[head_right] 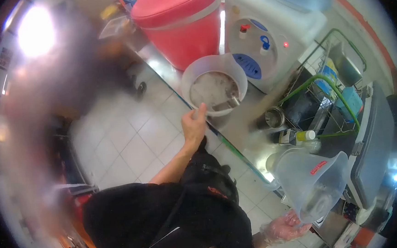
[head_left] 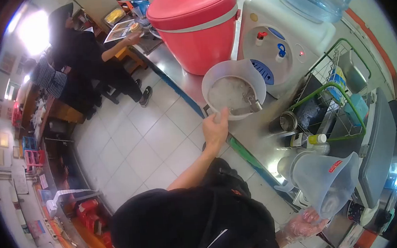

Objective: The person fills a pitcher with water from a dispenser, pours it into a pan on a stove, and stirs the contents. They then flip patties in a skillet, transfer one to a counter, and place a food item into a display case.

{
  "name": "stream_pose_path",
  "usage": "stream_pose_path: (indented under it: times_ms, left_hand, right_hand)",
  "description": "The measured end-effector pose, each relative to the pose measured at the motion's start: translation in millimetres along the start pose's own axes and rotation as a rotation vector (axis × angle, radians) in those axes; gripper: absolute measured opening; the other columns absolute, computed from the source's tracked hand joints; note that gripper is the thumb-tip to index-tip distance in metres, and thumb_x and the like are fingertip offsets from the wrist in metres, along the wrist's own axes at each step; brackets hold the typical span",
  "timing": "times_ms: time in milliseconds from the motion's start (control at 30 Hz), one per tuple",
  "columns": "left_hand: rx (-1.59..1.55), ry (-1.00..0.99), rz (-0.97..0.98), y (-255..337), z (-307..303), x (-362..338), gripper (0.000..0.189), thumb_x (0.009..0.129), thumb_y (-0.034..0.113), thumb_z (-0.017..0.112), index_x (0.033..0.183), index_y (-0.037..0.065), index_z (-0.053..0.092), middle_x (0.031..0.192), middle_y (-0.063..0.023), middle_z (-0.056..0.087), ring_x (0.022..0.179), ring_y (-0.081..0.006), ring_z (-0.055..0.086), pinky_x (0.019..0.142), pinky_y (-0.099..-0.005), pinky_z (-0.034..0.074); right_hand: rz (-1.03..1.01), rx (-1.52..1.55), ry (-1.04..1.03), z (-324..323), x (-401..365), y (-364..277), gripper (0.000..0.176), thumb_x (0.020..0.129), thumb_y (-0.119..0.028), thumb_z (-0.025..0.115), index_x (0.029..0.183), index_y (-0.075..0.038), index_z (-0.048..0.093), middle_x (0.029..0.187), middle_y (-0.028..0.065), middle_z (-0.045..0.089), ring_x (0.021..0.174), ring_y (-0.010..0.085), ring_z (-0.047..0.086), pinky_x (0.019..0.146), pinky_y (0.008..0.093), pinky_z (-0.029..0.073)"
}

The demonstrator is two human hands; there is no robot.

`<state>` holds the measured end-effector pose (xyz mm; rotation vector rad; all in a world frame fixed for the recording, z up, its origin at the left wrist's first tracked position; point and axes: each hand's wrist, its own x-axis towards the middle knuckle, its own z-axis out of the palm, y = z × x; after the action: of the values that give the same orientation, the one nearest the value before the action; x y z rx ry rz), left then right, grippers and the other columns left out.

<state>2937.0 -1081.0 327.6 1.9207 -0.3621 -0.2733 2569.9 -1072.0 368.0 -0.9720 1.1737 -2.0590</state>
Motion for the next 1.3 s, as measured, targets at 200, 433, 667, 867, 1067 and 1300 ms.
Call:
stream_pose_path:
  times_ms: [200,433,667,867,1067,1300]
  left_hand:
    - [-0.056,0.04,0.015,-5.6,-18.8,23.6,0.044,0.08,0.033,0.065,0.063,-0.007,0.056,0.05,-0.0175,0.047,0.048,-0.0205,0.039,0.053,-0.0404,0.038]
    - [-0.096,-0.11,0.036,-19.6,-45.3,80.3,0.033,0.077,0.025,0.063,0.069,-0.007,0.065,0.055,-0.0052,0.054,0.056,-0.0101,0.048,0.055,-0.0313,0.04]
    - [-0.197,-0.248,0.052,-55.1,-71.5,153.8,0.026,0.077,0.019,0.062,0.068,-0.005,0.065,0.056,0.0021,0.051,0.055,-0.0077,0.042,0.051,-0.029,0.031]
    - [-0.169,-0.346,0.102,-57.2,-82.3,173.3,0.027,0.077,0.019,0.062,0.067,-0.006,0.064,0.056,0.0003,0.052,0.055,-0.0075,0.042,0.051,-0.0287,0.031]
    - [-0.221,-0.362,0.051,-48.3,-79.3,168.7,0.026,0.076,0.017,0.062,0.072,-0.008,0.066,0.06,-0.0025,0.057,0.058,-0.0083,0.047,0.053,-0.0291,0.035]
    - [-0.223,-0.482,0.101,-41.5,-74.5,181.5,0.027,0.074,0.014,0.061,0.086,-0.009,0.069,0.065,-0.005,0.063,0.062,-0.0085,0.051,0.057,-0.0276,0.04]
  right_hand:
    - [-0.428,-0.102,-0.244,7.9,-10.1,20.0,0.06,0.088,-0.053,0.053,0.125,-0.006,0.048,0.091,0.0029,0.046,0.068,0.0119,0.034,0.057,0.025,0.032]
    - [-0.168,0.022,-0.314,17.3,-33.3,37.7,0.059,0.091,-0.048,0.051,0.135,-0.009,0.043,0.12,0.0077,0.052,0.08,0.0137,0.044,0.064,0.028,0.04]
    - [0.315,-0.167,-0.005,128.5,-59.9,21.1,0.045,0.088,-0.033,0.061,0.122,-0.005,0.054,0.078,-0.0013,0.045,0.069,0.006,0.041,0.058,0.0213,0.032]
    - [0.187,-0.829,-0.403,263.7,-56.4,31.1,0.058,0.085,-0.054,0.063,0.086,0.004,0.063,0.073,0.01,0.056,0.071,0.0208,0.05,0.07,0.0343,0.043]
    - [0.08,-0.893,-0.478,316.0,-40.1,123.8,0.067,0.081,-0.06,0.063,0.092,0.006,0.065,0.081,0.0183,0.062,0.079,0.0259,0.056,0.075,0.0388,0.044]
    - [0.249,-0.674,-0.578,350.4,-22.8,192.1,0.064,0.082,-0.053,0.066,0.104,0.006,0.067,0.096,0.0192,0.068,0.09,0.026,0.062,0.083,0.0353,0.045]
